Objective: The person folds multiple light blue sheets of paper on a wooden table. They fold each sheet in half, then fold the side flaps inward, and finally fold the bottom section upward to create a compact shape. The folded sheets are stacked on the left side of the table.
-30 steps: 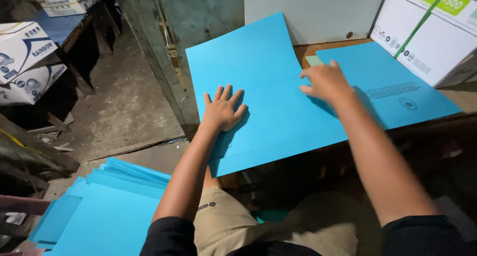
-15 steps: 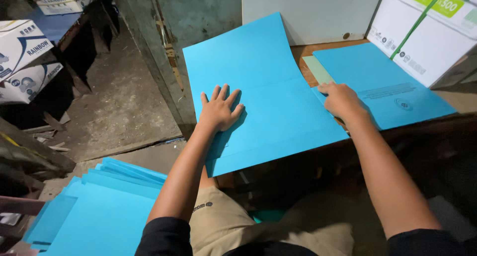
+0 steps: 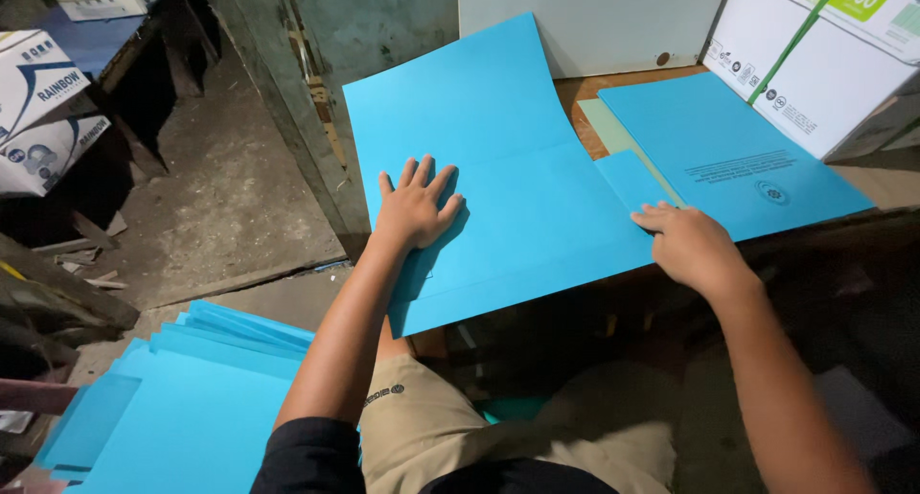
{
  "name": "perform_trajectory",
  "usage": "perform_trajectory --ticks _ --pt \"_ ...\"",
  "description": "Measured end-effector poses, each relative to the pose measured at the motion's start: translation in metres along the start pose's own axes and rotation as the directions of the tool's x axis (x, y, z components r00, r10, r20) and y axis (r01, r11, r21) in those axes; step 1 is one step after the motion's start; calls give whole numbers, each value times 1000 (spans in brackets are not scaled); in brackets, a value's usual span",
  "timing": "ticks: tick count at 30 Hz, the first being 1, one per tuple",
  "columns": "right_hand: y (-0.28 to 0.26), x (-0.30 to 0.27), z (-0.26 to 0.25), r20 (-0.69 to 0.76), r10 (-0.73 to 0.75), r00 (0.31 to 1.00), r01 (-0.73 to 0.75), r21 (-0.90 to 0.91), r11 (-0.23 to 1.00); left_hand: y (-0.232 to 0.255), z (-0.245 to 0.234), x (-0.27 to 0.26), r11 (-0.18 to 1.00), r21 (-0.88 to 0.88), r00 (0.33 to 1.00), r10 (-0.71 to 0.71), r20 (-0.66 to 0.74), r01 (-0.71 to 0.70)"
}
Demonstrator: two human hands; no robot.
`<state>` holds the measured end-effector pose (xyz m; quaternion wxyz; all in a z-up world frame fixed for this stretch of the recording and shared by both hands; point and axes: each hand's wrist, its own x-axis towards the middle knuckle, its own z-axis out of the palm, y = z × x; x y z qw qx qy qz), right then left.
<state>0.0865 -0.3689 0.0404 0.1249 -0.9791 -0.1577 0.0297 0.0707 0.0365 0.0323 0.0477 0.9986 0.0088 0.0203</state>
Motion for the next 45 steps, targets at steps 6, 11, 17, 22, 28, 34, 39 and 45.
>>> perform_trajectory --ticks 6,11,17,22,28,34,39,45 --pt "-26 58 24 -1 -101 995 101 -24 995 -2 5 4 1000 -2 1000 3 -24 -3" --pt "-103 81 43 20 -147 989 148 -67 987 0 5 -5 998 -54 993 -44 -110 38" --pt "-116 80 45 -2 -131 991 131 -9 991 -20 14 -6 966 -206 941 -211 -264 159" --pt "-117 78 43 14 -99 995 99 3 995 -56 26 18 966 -199 959 -205 -195 165" --pt "-119 73 39 -15 -86 996 87 34 996 -73 6 12 986 -161 986 -72 -150 47" --pt "-117 74 42 -34 -104 994 107 117 987 -43 -43 -52 966 -257 980 -11 -197 -41" --pt "-115 77 43 -21 -101 995 102 93 990 -36 -35 -51 980 -184 971 30 -238 -75" --pt "-116 75 40 2 -100 995 99 122 988 -82 -24 -31 883 -466 977 -47 -208 -57"
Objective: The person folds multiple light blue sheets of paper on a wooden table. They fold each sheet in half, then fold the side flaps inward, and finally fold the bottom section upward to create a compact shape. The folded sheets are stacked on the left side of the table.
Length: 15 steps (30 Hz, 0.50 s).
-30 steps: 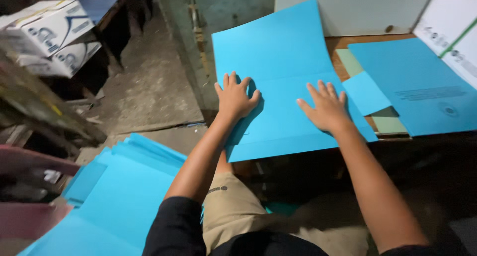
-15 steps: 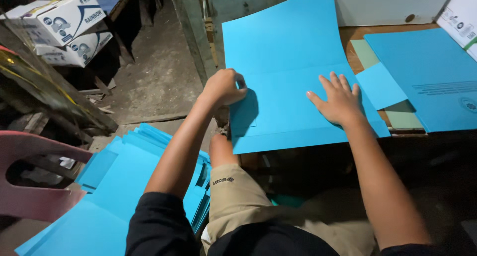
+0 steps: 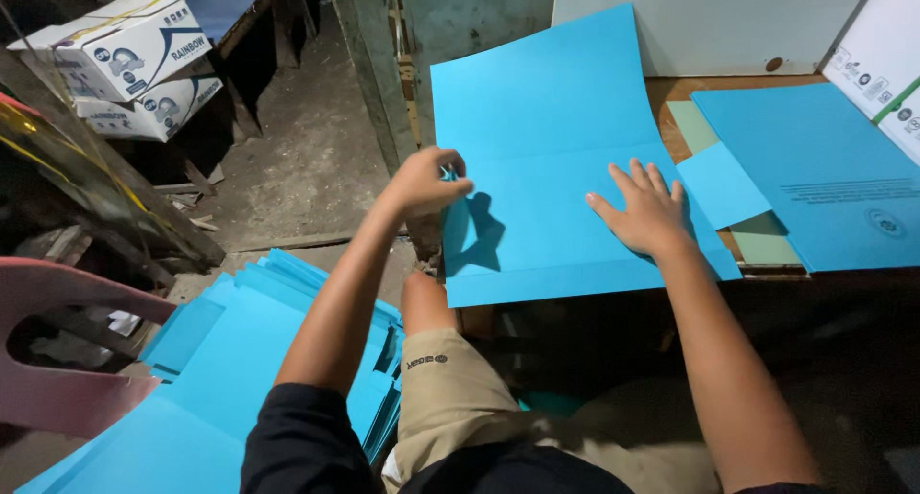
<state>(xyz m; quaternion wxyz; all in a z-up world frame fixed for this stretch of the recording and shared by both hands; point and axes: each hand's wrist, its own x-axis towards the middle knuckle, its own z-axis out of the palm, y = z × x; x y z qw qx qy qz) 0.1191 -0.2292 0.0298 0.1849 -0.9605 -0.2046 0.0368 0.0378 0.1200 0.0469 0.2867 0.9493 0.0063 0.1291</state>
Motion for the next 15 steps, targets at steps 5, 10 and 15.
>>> perform_trajectory --ticks 5,10,15 --pt "4 7 4 8 19 1000 -19 -28 999 -11 -44 -42 998 20 993 -66 97 64" --pt "2 5 3 -10 11 1000 -11 -7 1000 21 -18 -91 790 605 995 91 38 -95" --pt "4 6 4 -2 16 1000 -17 -39 999 80 5 -141 964 235 977 -157 142 121"
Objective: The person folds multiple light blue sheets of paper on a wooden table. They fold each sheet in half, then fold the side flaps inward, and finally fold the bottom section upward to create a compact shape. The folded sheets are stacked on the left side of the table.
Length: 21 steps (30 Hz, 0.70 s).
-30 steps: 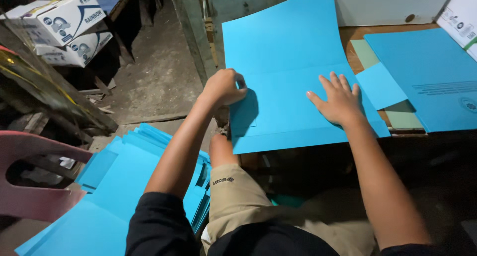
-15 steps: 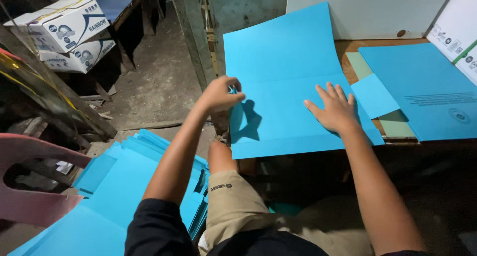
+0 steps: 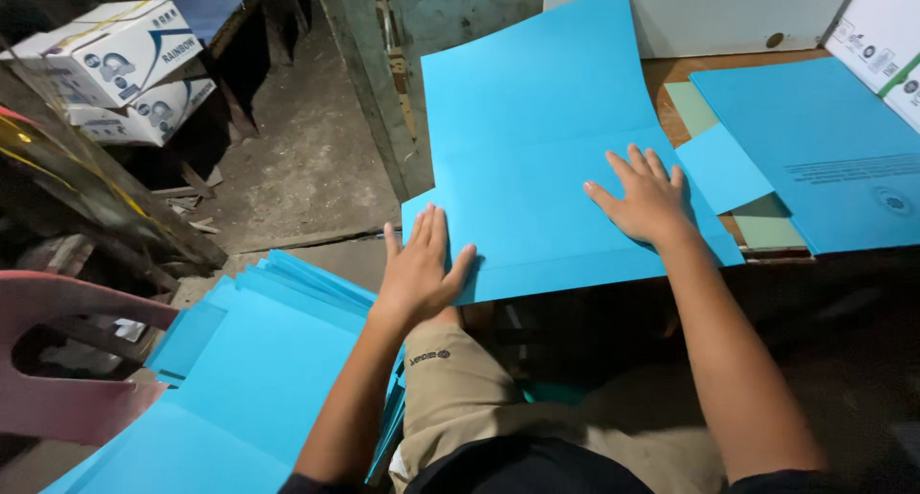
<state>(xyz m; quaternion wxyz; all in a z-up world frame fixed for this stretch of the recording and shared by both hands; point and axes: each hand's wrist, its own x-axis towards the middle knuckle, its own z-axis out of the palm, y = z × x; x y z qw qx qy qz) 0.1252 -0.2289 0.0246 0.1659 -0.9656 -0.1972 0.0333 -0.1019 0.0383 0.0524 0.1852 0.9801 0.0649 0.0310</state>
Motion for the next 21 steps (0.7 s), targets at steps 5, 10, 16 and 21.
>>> perform_trajectory --ticks 5,10,16,21 --pt "4 3 2 -4 -12 1000 12 0 1000 10 -2 -35 982 -187 1000 -9 -11 6" --pt "0 -3 -1 -34 -34 999 35 36 999 -7 -3 -11 957 -291 1000 -1 -14 -3" --pt "-2 -4 -2 -22 -33 999 34 29 999 -23 1 46 912 -409 999 19 -29 -29" --pt "-1 -3 -1 -5 -6 1000 6 42 999 2 1 36 999 -49 1000 17 -12 -18"
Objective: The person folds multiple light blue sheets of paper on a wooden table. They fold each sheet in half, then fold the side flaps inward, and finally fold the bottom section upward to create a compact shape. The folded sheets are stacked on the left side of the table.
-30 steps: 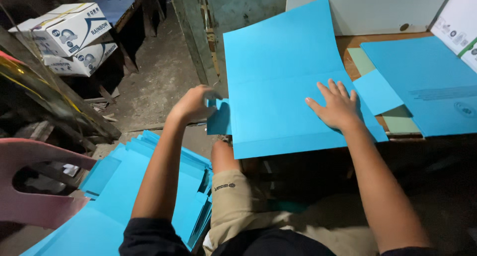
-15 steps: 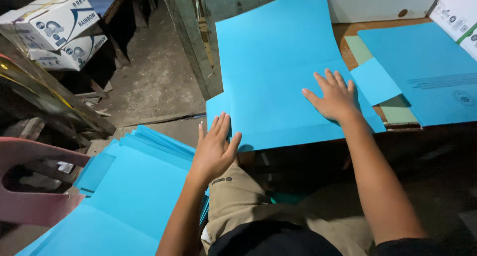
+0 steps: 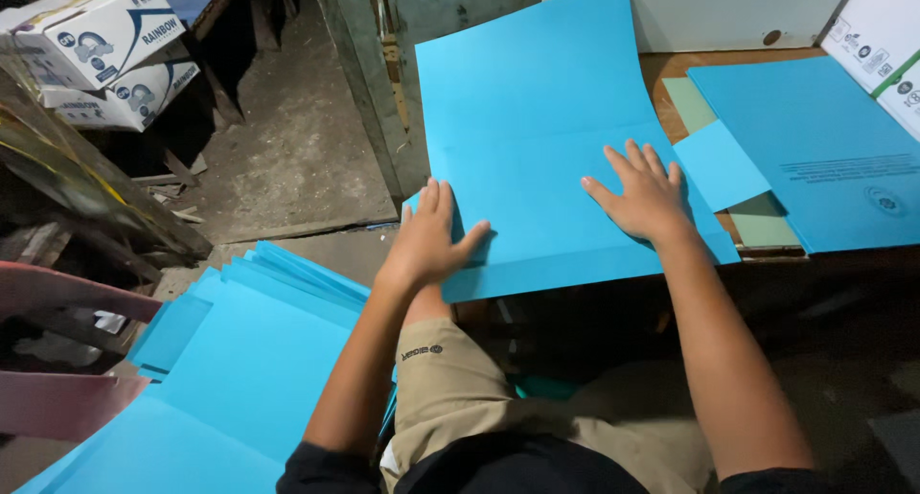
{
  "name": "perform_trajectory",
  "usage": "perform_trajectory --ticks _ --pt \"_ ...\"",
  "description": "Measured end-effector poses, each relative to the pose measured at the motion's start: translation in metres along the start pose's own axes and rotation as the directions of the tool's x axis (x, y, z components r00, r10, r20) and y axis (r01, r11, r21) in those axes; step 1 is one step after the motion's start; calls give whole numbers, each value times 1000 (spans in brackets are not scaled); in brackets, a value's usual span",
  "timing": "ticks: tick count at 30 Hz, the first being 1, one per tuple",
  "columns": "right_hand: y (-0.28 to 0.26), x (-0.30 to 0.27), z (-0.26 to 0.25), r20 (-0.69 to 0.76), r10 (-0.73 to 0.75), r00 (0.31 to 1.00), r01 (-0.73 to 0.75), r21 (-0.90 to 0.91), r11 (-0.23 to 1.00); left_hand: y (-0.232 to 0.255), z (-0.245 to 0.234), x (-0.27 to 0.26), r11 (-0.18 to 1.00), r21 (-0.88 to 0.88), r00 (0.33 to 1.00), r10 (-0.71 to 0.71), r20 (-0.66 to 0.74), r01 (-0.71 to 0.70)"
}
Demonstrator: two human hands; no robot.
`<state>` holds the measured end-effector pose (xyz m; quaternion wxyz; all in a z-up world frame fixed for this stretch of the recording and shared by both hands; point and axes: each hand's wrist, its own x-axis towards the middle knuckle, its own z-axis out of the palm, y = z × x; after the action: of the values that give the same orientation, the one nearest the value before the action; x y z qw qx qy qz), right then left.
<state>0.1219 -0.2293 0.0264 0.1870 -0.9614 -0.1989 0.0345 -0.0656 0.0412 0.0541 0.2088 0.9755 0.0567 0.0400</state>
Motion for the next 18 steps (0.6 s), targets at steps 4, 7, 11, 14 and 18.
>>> perform_trajectory --ticks 4,7,11,14,18 --pt "2 0 3 1 2 1000 -2 -11 1000 16 -13 -39 997 -73 997 -15 71 20" --pt "-2 -1 -2 -23 -12 1000 13 26 1000 22 -29 -53 996 -73 988 -39 153 50" --pt "0 -2 -3 25 -11 1000 11 15 1000 37 -33 -64 992 6 982 125 139 -127" --pt "-4 0 -8 88 -6 996 6 -6 1000 29 -12 -56 966 118 972 224 77 -232" --pt "18 27 -13 199 13 980 5 -90 996 24 -3 -39 960 74 963 270 24 -271"
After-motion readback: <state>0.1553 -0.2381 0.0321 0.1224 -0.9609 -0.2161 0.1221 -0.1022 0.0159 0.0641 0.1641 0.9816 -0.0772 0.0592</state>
